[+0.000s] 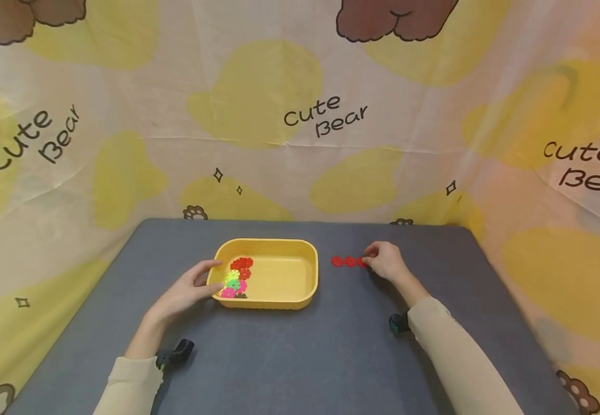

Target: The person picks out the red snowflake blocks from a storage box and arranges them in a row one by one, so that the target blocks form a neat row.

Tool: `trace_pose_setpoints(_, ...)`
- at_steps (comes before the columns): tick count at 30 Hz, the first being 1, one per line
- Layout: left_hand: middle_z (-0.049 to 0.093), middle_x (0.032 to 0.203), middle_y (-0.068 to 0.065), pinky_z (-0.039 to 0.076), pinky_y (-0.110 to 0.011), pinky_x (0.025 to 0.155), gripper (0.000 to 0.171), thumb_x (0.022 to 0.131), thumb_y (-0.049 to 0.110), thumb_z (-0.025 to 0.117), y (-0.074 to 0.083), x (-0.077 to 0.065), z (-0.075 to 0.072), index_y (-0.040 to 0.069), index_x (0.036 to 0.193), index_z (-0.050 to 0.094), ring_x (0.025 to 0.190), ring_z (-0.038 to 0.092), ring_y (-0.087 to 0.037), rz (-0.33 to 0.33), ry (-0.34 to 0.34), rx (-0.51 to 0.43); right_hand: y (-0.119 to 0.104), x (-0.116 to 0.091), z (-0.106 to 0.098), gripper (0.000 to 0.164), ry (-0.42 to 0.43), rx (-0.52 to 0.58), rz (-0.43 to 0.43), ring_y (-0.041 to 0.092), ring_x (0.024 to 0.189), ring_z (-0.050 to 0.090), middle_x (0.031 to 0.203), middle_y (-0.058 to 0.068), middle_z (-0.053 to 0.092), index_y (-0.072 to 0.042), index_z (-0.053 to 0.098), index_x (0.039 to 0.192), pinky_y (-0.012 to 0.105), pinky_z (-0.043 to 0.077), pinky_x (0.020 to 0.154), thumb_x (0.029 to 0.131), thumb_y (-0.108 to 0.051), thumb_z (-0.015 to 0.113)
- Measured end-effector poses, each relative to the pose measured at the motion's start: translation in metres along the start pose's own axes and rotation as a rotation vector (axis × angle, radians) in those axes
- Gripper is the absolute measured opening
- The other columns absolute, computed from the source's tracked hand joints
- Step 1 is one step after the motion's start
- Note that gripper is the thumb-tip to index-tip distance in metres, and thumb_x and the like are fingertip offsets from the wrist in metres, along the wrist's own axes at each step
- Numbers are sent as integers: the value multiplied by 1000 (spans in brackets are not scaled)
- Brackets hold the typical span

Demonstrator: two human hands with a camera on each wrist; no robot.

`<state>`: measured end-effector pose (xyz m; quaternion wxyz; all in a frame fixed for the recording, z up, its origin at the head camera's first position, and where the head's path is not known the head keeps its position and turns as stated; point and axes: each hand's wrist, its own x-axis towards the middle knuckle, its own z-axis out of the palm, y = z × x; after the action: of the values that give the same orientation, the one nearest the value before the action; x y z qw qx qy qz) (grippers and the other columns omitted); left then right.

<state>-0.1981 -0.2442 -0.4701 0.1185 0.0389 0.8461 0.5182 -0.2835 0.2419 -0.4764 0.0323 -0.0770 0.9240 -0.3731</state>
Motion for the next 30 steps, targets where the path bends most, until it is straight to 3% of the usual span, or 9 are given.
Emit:
trace_pose_setpoints(4,32,160,-10,36,-61,111,67,92,33,75,-1,1,-1,19,150,44,143,41,-40,-8,6,-6,-12,0,-3,29,4,-27,-37,21,70,68,99,18,71,7,67,118,35,56,62,96,-11,68)
trace_pose_setpoints(13,29,162,-13,37,-61,111,68,93,33,75,-3,0,-2,18,151,42,143,40,-42,-1,0,5,-47,-8,4,25,32,-44,-139,29,93,66,104,12,72,0,71,115,45,56,76,97,-17,69)
trace_pose_setpoints(22,34,159,-11,41,-58,109,68,93,32,75,-1,0,0,17,150,43,137,49,-37,7,0,7,-81,-18,7,21,40,28,-178,23,89,68,101,6,73,-4,73,112,38,57,74,95,-18,72)
trace_pose_setpoints(30,35,158,-14,43,-56,108,68,94,32,74,-2,3,0,15,151,42,131,54,-34,16,-12,-2,-109,-22,16,20,6,77,-232,24,79,69,93,9,73,-4,72,111,36,57,68,96,-16,72)
